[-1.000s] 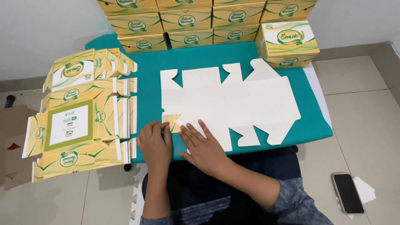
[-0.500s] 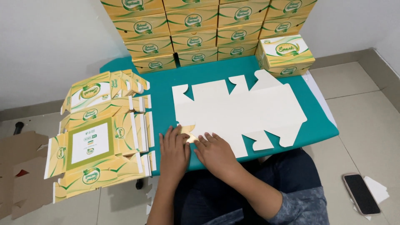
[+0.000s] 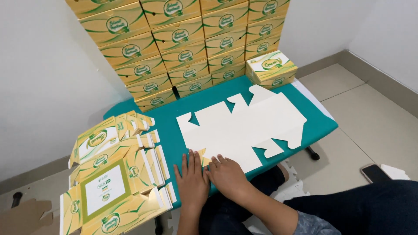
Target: The person assembles flat cardboard boxes by folding the sides and tucking the flaps to form a rectangular container. They repeat this process for multiple boxes, stacking the finished ones on the table.
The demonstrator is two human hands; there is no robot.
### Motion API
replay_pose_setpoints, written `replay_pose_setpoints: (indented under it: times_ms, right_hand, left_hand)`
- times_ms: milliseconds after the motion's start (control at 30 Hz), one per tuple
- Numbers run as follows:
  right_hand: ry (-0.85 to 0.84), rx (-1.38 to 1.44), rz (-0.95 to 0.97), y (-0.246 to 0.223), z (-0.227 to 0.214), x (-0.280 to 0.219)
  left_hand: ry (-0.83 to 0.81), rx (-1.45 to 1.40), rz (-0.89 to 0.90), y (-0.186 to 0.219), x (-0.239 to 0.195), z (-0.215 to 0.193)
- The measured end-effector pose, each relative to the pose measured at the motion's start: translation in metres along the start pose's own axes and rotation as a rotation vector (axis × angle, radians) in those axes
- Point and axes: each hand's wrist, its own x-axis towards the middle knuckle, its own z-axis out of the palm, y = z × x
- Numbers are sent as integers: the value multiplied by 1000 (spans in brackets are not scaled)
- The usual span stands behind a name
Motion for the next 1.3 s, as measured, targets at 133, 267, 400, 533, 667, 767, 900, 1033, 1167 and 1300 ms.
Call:
replay_pose_setpoints:
  times_ms: [133, 267, 400, 533, 667, 767, 900, 1033, 1167, 1300]
  right_hand:
    - [-206, -37, -19, -1, -1, 4]
    - [-420, 10, 72, -3, -5, 14]
    - [-629, -39, 48, -18, -27, 26]
    - [-396, -118, 64, -26, 4, 20]
    - [-225, 24, 58, -8, 24, -14]
    - [-60, -105, -105, 32, -5, -42]
    - [-207, 50, -206, 91, -49, -52]
    - [-474, 463, -228, 115, -87, -28]
    - [-524, 317, -251, 110, -71, -26]
    - [-113, 185, -282, 103, -79, -6]
  left_hand:
    - [15, -20, -17, -2, -1, 2]
    - [-48, -64, -24, -2, -1, -1]
    - [-124, -145, -45, 0, -1, -14]
    - [-111, -89, -14, -7, 0, -10]
    - [-168, -95, -59, -2, 1, -10]
    - [-162, -164, -92, 2, 5, -18]
    - [-204, -209, -131, 5, 9, -25]
    - [-80, -234, -84, 9, 11, -34]
    - [172, -293, 178, 35, 11, -34]
    - [-78, -543, -11, 44, 12, -40]
